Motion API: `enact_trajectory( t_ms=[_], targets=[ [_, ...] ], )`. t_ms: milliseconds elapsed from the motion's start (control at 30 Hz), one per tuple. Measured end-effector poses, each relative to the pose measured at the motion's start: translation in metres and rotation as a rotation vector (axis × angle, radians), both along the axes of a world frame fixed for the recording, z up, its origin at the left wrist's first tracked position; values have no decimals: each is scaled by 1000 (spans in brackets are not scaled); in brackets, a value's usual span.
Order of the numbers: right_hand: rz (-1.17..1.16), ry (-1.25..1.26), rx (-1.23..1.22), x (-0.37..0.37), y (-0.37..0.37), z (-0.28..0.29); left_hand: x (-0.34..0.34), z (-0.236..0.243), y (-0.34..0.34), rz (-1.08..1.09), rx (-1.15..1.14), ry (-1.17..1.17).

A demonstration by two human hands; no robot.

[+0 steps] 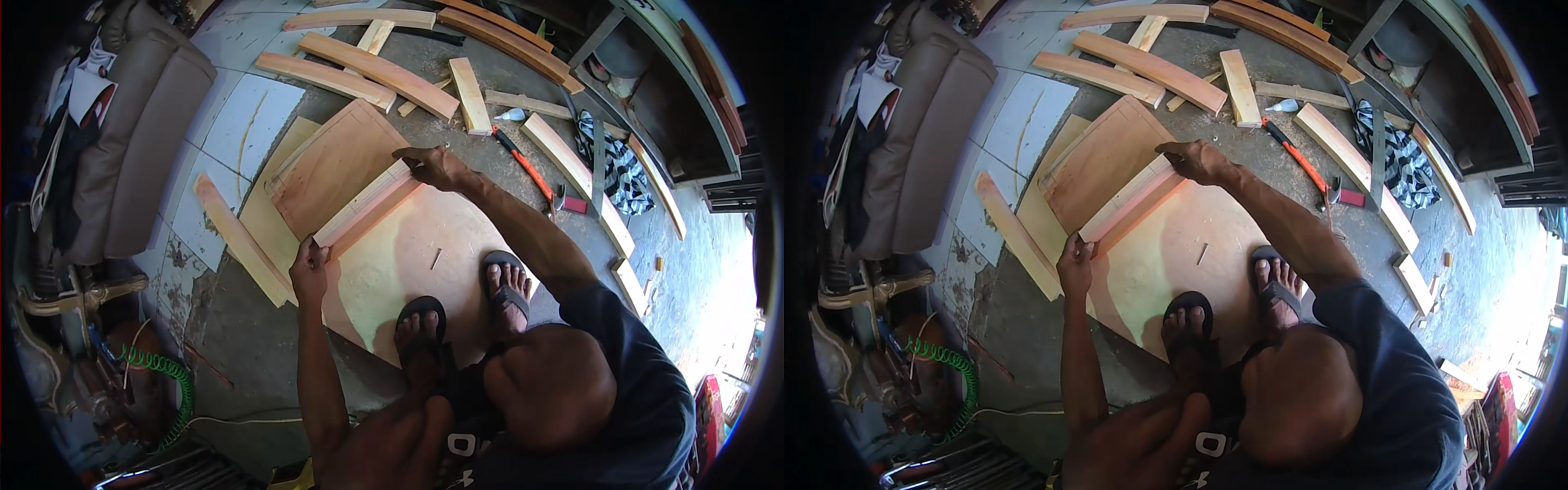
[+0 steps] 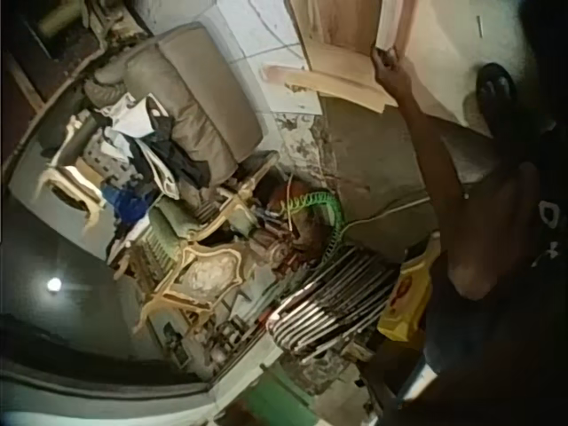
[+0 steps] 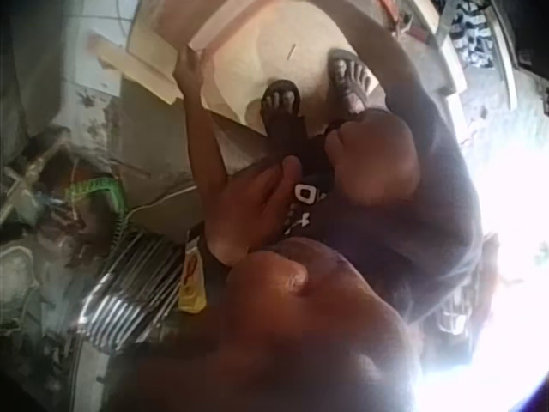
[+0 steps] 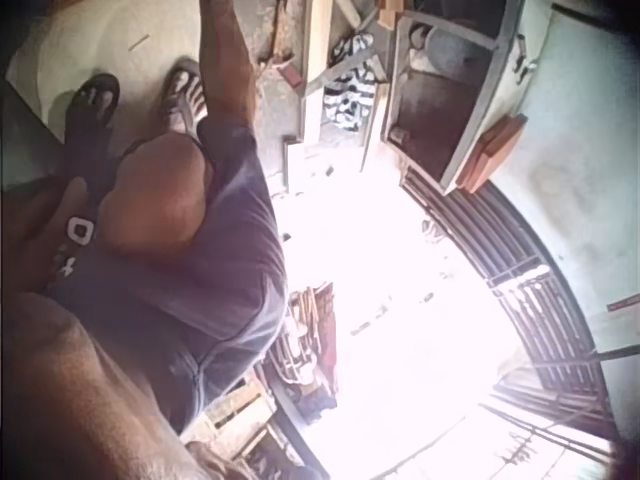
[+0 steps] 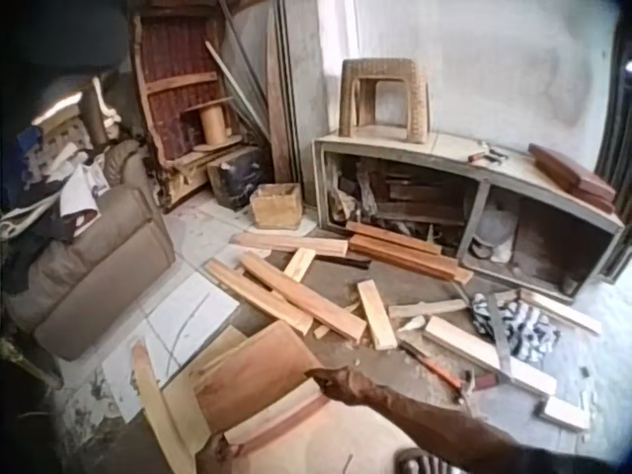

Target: The person cuts wooden boards with a handsaw, measures and marks wood pieces using a tape measure, a square ruler, and a pencil, and fits wooden components together.

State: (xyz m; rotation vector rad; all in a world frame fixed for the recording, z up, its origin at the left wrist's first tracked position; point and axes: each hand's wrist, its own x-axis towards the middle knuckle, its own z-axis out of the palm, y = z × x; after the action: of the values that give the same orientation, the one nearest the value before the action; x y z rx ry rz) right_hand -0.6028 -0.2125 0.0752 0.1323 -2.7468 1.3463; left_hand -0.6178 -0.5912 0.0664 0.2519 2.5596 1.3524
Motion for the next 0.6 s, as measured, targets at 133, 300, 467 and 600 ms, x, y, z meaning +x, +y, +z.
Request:
enact_trajectory(
  t_ms=[133,300,467,600],
  targets=[
    [-45,-18,-18,-2,-8,-3,0,-8,-9,19,32,26],
    [-30,45,-36,1,-11,-5,3,-9,-11,33,109,19],
    [-45,43,10,2,-10,-9,3,-7,-10,19,20,26],
    [-65,81,-26,6,-7,-16,7,-7,-4,6,142,-13]
  ],
)
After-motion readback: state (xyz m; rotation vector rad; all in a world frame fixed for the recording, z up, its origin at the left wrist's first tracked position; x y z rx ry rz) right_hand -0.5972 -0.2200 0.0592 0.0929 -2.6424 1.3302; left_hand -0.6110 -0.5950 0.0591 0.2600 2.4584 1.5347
